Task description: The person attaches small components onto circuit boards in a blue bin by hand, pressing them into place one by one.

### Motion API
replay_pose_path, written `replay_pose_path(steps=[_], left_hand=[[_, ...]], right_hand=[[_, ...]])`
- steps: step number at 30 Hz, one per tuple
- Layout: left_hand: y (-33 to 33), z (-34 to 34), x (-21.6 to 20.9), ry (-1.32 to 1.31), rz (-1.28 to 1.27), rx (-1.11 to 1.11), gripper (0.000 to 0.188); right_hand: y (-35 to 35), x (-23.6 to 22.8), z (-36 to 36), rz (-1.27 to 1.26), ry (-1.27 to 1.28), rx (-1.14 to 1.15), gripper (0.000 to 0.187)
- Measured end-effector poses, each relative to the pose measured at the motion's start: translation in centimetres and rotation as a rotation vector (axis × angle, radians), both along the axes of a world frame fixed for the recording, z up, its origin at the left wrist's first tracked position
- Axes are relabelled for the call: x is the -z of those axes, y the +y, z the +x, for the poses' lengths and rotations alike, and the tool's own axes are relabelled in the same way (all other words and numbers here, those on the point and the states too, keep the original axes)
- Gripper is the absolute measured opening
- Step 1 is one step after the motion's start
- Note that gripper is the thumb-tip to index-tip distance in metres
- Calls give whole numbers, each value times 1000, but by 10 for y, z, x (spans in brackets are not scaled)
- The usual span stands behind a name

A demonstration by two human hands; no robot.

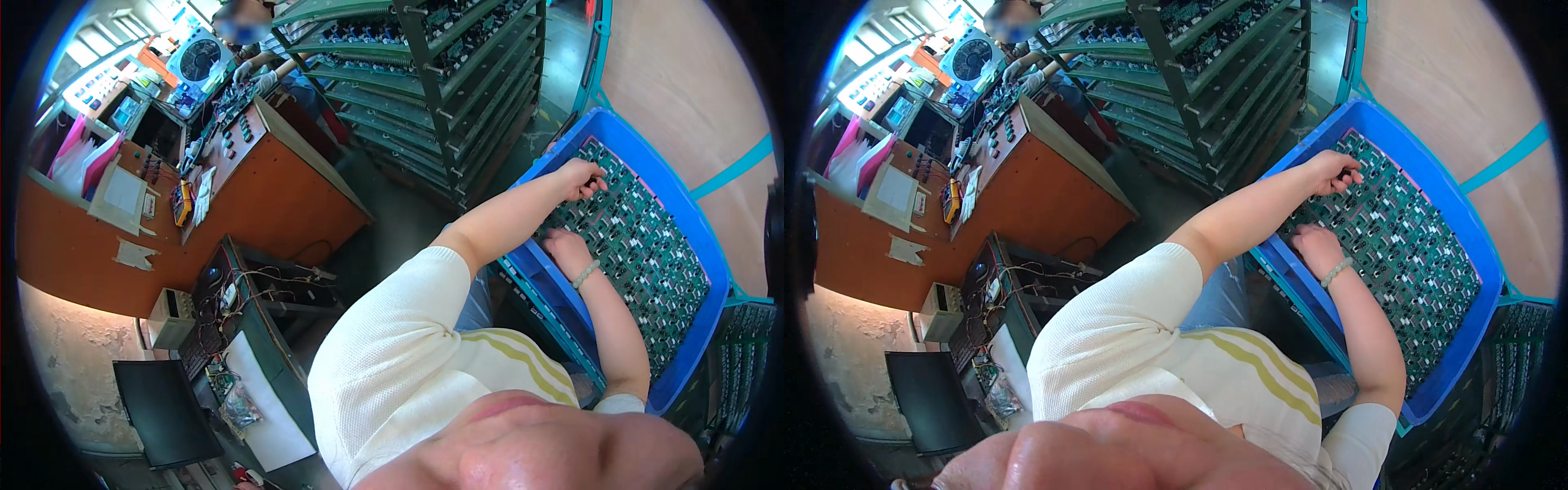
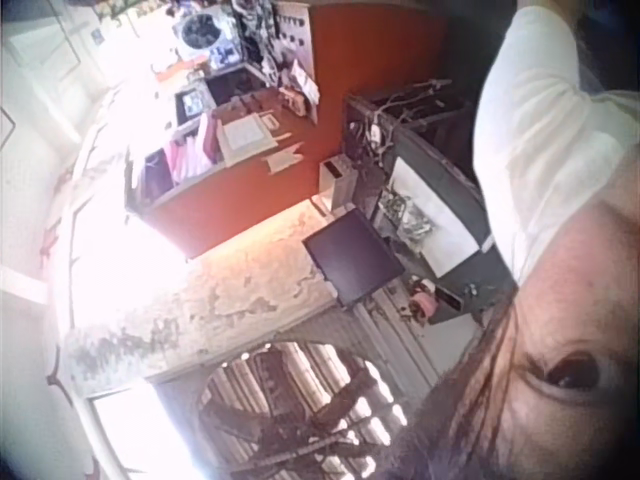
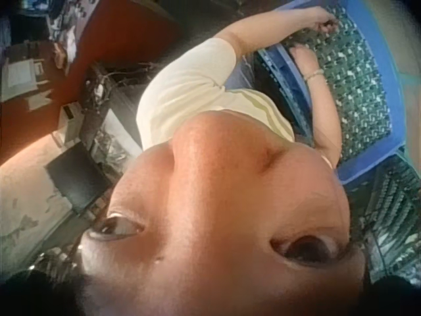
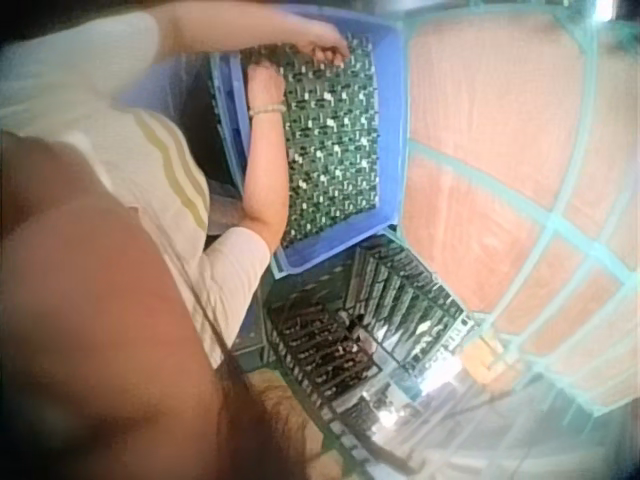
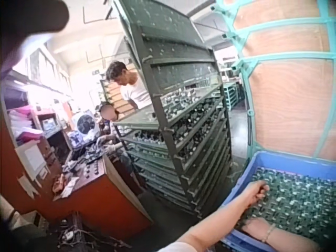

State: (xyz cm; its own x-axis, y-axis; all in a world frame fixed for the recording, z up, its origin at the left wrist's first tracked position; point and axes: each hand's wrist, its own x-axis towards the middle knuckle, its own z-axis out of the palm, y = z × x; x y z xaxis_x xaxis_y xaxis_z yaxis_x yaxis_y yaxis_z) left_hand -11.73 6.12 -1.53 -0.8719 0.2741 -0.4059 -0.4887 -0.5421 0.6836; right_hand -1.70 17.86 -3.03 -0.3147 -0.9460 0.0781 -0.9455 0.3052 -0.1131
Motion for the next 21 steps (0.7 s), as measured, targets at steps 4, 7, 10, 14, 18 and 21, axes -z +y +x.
replay_pose_path(steps=[4,7,10,14,18,21], left_hand=[[0,3,1,46,-58,49,11],[0,6,-1,80,-62,55,12],[-1,8,-3,67,-71,84,17],[0,6,-2,75,-51,98,19],[5,12,-8,71,-158,126,22],[0,15,-10,89,-204,152,24]], right_hand=[[2,-3,3,-39,-40,-4,12],[3,-6,5,-5,-28,-27,13],[0,-9,6,7,-27,-31,13],[1,-11,6,22,-51,-16,15],[13,-10,0,-37,-77,-18,11],[24,-43,-1,-649,-306,289,4]])
